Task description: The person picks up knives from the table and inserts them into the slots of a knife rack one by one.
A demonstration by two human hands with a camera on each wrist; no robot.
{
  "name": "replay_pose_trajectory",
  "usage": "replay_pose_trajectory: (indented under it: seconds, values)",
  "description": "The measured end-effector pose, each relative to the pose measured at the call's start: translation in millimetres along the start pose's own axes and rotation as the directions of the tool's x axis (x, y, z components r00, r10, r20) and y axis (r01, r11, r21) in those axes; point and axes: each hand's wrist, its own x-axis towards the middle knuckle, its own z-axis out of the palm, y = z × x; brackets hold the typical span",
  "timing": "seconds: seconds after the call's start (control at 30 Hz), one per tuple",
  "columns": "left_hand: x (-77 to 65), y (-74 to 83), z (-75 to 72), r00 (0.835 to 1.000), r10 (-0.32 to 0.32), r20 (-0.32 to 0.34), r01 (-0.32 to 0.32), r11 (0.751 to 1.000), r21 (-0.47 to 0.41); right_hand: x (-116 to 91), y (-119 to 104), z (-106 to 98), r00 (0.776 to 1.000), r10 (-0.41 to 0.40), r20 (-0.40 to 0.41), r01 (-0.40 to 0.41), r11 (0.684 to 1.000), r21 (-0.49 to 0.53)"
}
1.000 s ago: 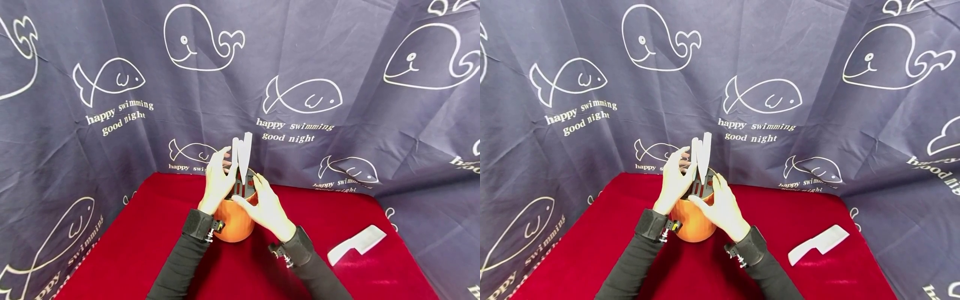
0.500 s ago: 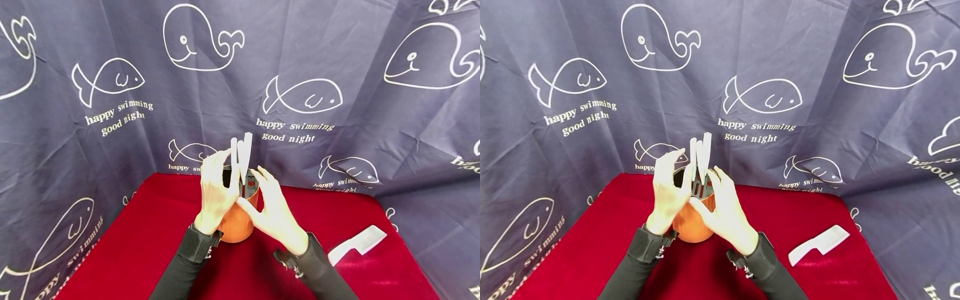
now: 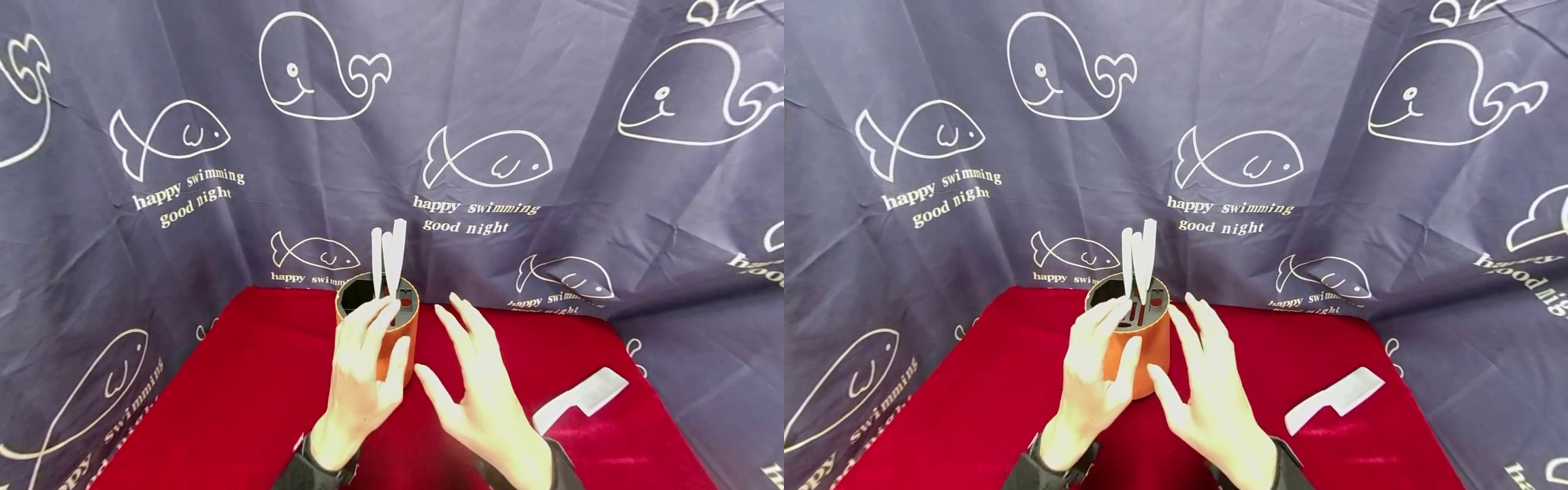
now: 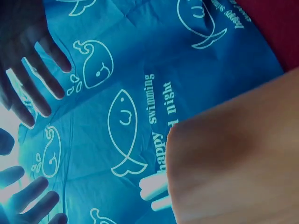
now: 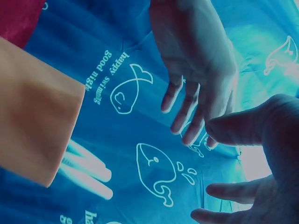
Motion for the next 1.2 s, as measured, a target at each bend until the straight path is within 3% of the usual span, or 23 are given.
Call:
replay_pose_trajectory:
  seconds: [0.27,0.53,0.73,1.0,1.2]
  values:
    - [-27.3,15.5,-4.9,0.995,-0.027,0.093,0.026,1.0,0.015,-24,2,-15,0.998,0.025,-0.049,-0.03,0.996,-0.089]
    - [-60.1,26.6,-6.2,0.976,-0.077,0.202,0.062,0.995,0.078,-52,14,-15,0.996,0.086,-0.035,-0.091,0.98,-0.176]
    - [-83.4,28.1,-5.4,0.973,-0.119,0.197,0.097,0.988,0.119,-66,22,-11,0.997,0.067,-0.025,-0.071,0.97,-0.234]
    - [-111.8,31.9,-4.1,0.954,-0.19,0.233,0.157,0.975,0.155,-87,42,3,1.0,0.012,0.022,-0.005,0.947,-0.32]
    - [-128.2,34.3,0.5,0.944,-0.152,0.293,0.118,0.984,0.132,-98,55,11,0.998,-0.009,0.064,0.033,0.922,-0.387]
